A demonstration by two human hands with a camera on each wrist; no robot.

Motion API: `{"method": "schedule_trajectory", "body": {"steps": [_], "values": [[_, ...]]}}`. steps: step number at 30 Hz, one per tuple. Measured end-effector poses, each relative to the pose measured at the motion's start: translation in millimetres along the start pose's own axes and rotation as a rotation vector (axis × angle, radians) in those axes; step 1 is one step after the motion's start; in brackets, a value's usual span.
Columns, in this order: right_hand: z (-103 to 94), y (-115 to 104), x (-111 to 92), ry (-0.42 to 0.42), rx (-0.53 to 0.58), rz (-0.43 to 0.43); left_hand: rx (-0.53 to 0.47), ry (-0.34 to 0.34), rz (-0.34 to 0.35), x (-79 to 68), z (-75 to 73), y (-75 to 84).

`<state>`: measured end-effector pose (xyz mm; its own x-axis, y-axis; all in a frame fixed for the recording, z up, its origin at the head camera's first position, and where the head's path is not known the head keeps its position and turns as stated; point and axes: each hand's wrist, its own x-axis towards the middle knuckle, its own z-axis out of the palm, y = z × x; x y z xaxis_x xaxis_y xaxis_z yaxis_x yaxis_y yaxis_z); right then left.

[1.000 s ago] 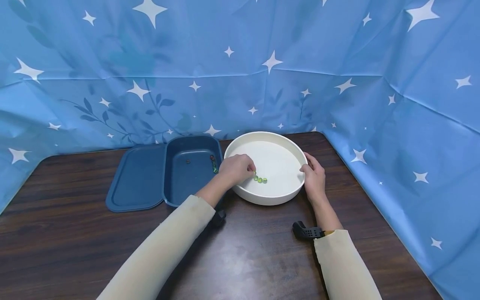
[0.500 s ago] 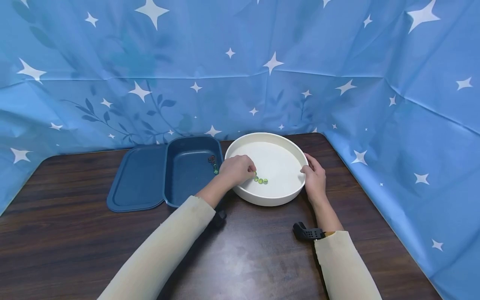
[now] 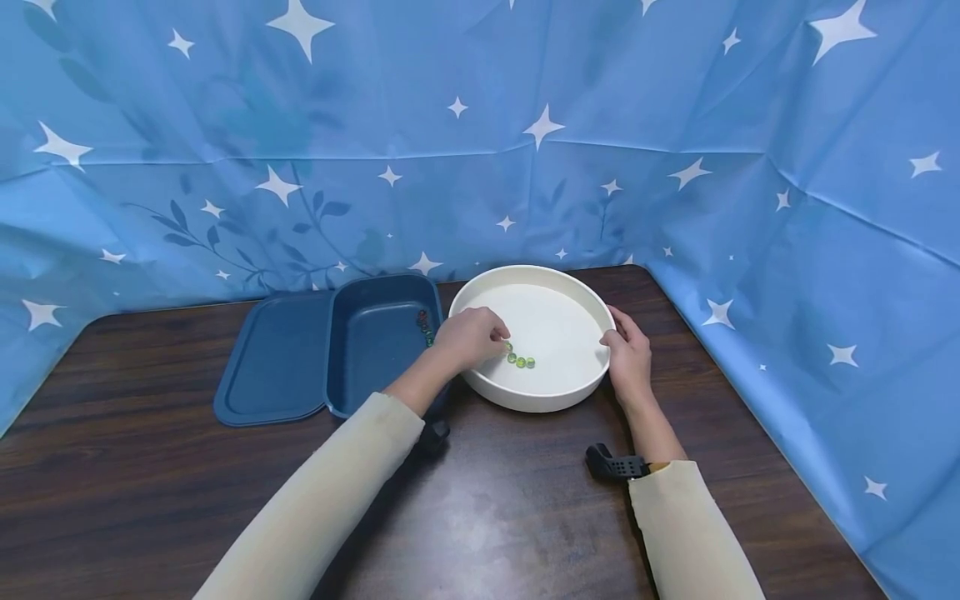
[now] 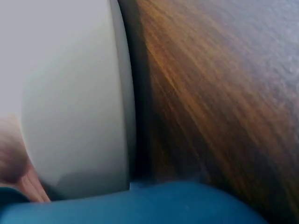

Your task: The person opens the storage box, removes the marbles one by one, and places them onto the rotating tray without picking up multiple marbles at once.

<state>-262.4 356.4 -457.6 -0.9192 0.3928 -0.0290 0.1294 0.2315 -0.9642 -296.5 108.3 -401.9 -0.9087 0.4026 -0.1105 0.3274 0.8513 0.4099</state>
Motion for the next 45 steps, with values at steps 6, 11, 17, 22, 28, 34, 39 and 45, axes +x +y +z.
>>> {"method": "schedule_trajectory", "body": {"steps": [6, 11, 17, 22, 28, 34, 39, 45], "values": [[1.2, 0, 0, 0.001, 0.003, 0.001, -0.155, 0.036, 0.028, -5.6, -8.2, -4.5], [1.4, -1, -1, 0.004, -0.004, -0.001, -0.317, 0.145, 0.074, -29.5, -30.8, -19.4], [0.2, -2, -1, 0.000, -0.009, 0.002, -0.415, 0.162, 0.026, -70.8, -56.1, -56.5], [-0.8, -2, -1, 0.000, -0.023, 0.006, -0.317, -0.060, 0.032, -93.5, -61.3, -85.8], [-0.8, -1, -2, -0.015, -0.017, 0.007, -0.195, -0.346, 0.034, -103.7, -57.1, -104.0], [-0.2, -1, -3, -0.016, -0.019, -0.006, -0.138, -0.414, 0.049, -101.4, -51.1, -108.5], [-0.2, -3, -3, -0.007, -0.027, -0.005, -0.152, -0.431, 0.062, -98.4, -48.9, -108.9], [-0.1, -3, -3, -0.012, -0.032, 0.003, -0.181, -0.384, 0.120, -95.1, -42.1, -105.1]]}}
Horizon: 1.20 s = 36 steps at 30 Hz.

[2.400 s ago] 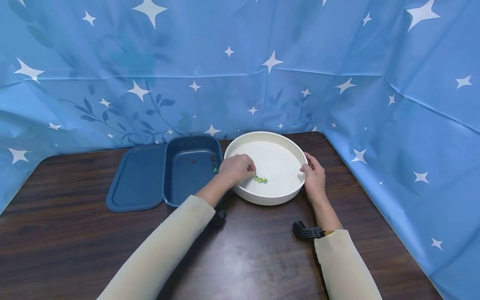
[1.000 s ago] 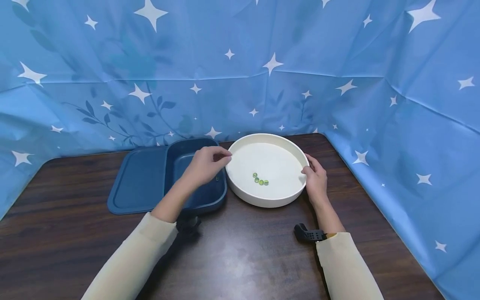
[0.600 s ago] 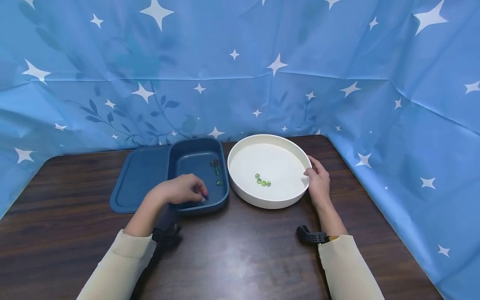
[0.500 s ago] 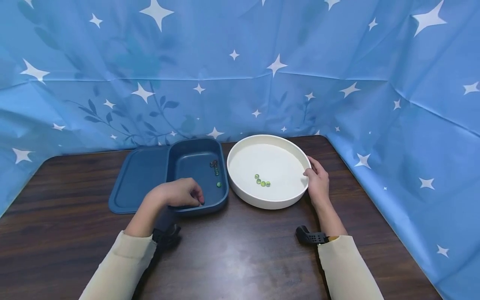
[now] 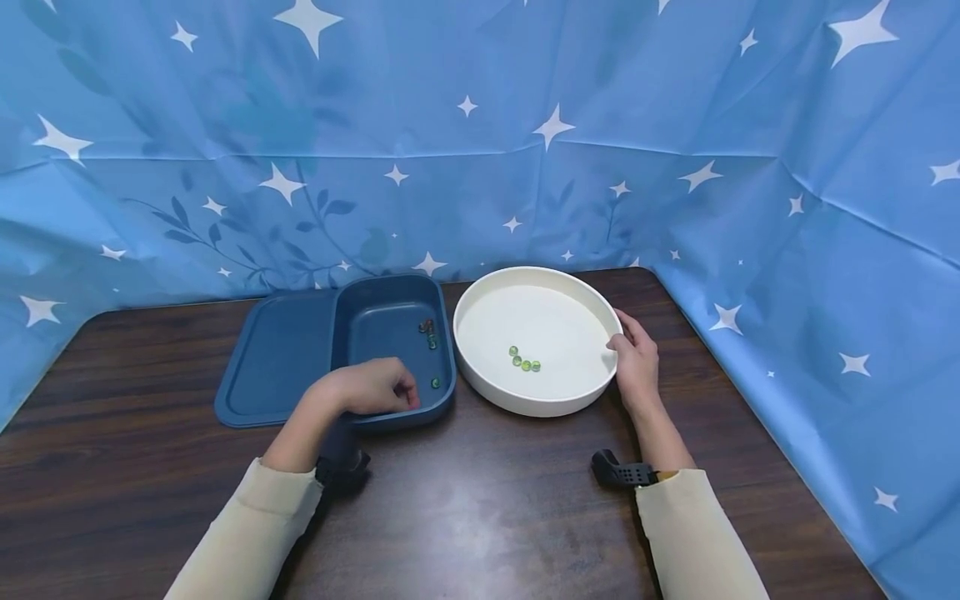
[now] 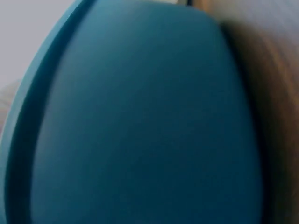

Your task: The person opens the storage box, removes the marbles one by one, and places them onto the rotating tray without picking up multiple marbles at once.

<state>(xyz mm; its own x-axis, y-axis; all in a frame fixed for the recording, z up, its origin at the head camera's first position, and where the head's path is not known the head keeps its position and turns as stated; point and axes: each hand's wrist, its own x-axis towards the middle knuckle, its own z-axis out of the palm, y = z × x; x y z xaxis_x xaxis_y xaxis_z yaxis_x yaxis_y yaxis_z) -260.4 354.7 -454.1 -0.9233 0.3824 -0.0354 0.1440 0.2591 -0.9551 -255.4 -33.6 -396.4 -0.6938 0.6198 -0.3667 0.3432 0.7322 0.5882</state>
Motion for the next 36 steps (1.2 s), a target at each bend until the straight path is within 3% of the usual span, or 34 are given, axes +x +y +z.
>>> {"method": "schedule_trajectory", "body": {"steps": [6, 15, 23, 30, 36], "values": [[0.7, 0, 2, -0.001, 0.009, -0.006, 0.009, 0.152, -0.065, 14.5, 6.2, 13.5], [2.2, -1, 4, -0.007, 0.008, -0.011, 0.049, 0.170, 0.012, 27.4, 14.1, 13.4], [2.2, 3, 1, -0.013, 0.020, -0.008, -0.036, 0.279, 0.004, 26.8, 17.3, 8.4], [1.3, 2, -1, 0.005, 0.003, -0.002, -0.044, 0.396, 0.044, 25.1, 14.6, 17.6], [-0.1, 0, 0, 0.003, 0.009, -0.009, -0.072, 0.487, 0.036, 21.2, 9.9, 26.1]]}}
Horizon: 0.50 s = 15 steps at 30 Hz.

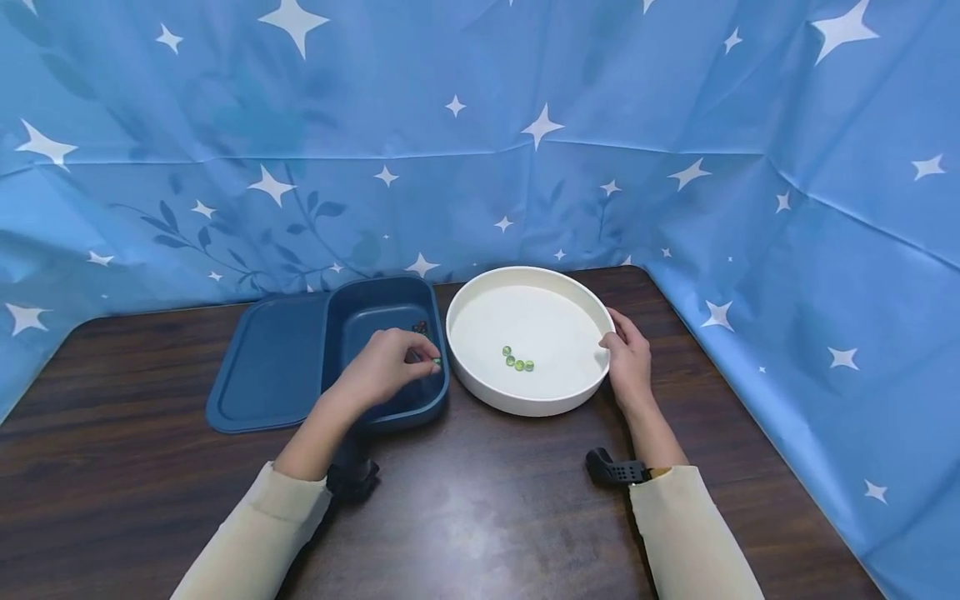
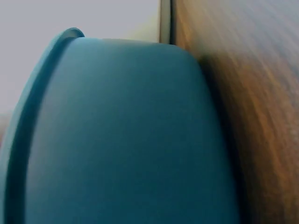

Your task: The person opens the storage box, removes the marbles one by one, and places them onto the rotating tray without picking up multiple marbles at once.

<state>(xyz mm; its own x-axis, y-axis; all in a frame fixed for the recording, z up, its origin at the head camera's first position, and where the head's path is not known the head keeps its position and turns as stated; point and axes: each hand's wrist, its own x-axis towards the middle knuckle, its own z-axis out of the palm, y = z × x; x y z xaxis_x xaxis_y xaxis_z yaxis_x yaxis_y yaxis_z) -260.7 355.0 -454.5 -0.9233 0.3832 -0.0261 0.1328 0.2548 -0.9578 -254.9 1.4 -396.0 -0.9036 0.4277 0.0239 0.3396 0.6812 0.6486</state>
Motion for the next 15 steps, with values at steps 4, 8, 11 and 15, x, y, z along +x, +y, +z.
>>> {"method": "schedule_trajectory", "body": {"steps": [4, 8, 11, 15], "values": [[0.5, 0, 2, 0.005, 0.011, 0.000, -0.009, 0.037, 0.006, 1.2, -2.8, 3.9], [1.4, 1, 3, 0.000, 0.015, 0.005, -0.043, 0.047, 0.010, 5.8, -4.9, 10.8], [1.1, 1, 3, 0.008, 0.016, 0.004, -0.090, 0.037, 0.010, 12.5, -4.4, 17.7], [1.4, 2, 2, 0.012, 0.008, 0.011, -0.147, -0.008, -0.009, 23.9, -0.1, 25.5]]}}
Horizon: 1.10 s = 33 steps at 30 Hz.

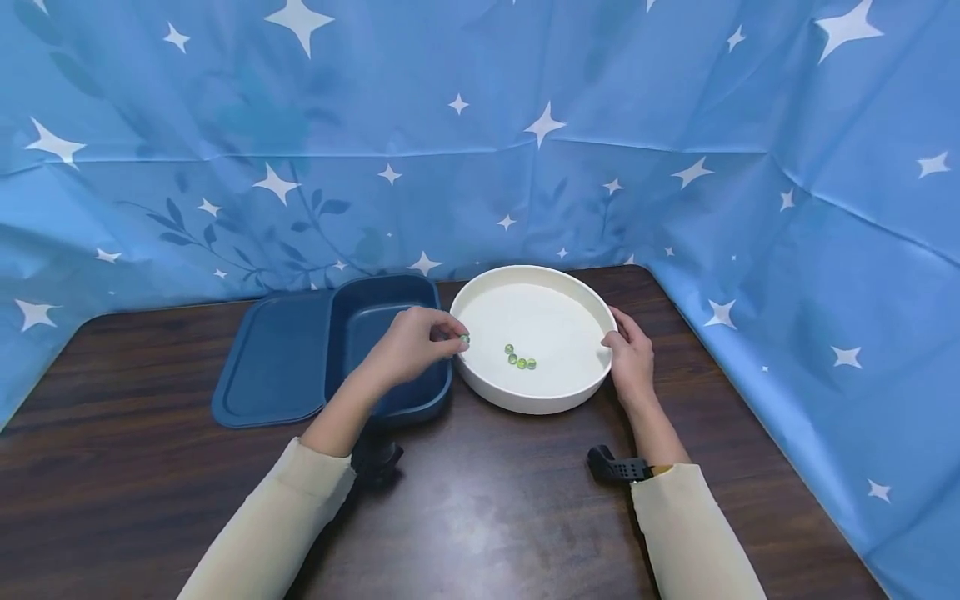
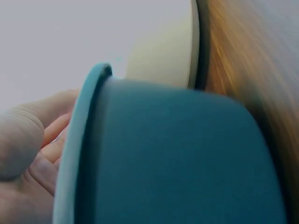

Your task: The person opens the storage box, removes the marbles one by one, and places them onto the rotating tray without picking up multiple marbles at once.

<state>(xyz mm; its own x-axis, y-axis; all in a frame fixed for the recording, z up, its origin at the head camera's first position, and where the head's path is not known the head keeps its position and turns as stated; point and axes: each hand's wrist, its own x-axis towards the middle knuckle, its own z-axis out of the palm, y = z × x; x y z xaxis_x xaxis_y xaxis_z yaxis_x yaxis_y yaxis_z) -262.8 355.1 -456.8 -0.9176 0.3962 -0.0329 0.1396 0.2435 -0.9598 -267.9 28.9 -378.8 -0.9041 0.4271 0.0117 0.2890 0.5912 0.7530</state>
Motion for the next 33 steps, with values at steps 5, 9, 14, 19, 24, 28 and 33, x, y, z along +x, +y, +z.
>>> {"method": "schedule_trajectory", "body": {"steps": [5, 9, 14, 19, 24, 28, 33], "values": [[-2.2, 0, 1, -0.004, -0.002, -0.006, -0.030, 0.009, -0.048, 17.1, 9.8, 11.1], [-2.5, 1, 1, -0.004, 0.001, -0.003, -0.006, 0.021, -0.045, 29.3, 18.3, 16.3], [-1.5, 1, 0, -0.017, 0.005, -0.006, 0.036, -0.027, -0.037, 43.9, 28.5, 16.9], [-1.2, 1, -2, -0.009, 0.011, -0.011, 0.104, -0.059, -0.035, 55.9, 38.8, 16.2], [0.7, 2, -2, -0.014, 0.016, -0.021, 0.199, -0.057, -0.054, 61.2, 45.2, 17.2], [1.3, 3, -1, -0.015, 0.021, -0.024, 0.277, -0.047, -0.079, 63.3, 49.6, 18.1], [-1.0, 3, -1, -0.006, 0.022, -0.024, 0.344, -0.047, -0.093, 65.1, 54.8, 18.9]]}}
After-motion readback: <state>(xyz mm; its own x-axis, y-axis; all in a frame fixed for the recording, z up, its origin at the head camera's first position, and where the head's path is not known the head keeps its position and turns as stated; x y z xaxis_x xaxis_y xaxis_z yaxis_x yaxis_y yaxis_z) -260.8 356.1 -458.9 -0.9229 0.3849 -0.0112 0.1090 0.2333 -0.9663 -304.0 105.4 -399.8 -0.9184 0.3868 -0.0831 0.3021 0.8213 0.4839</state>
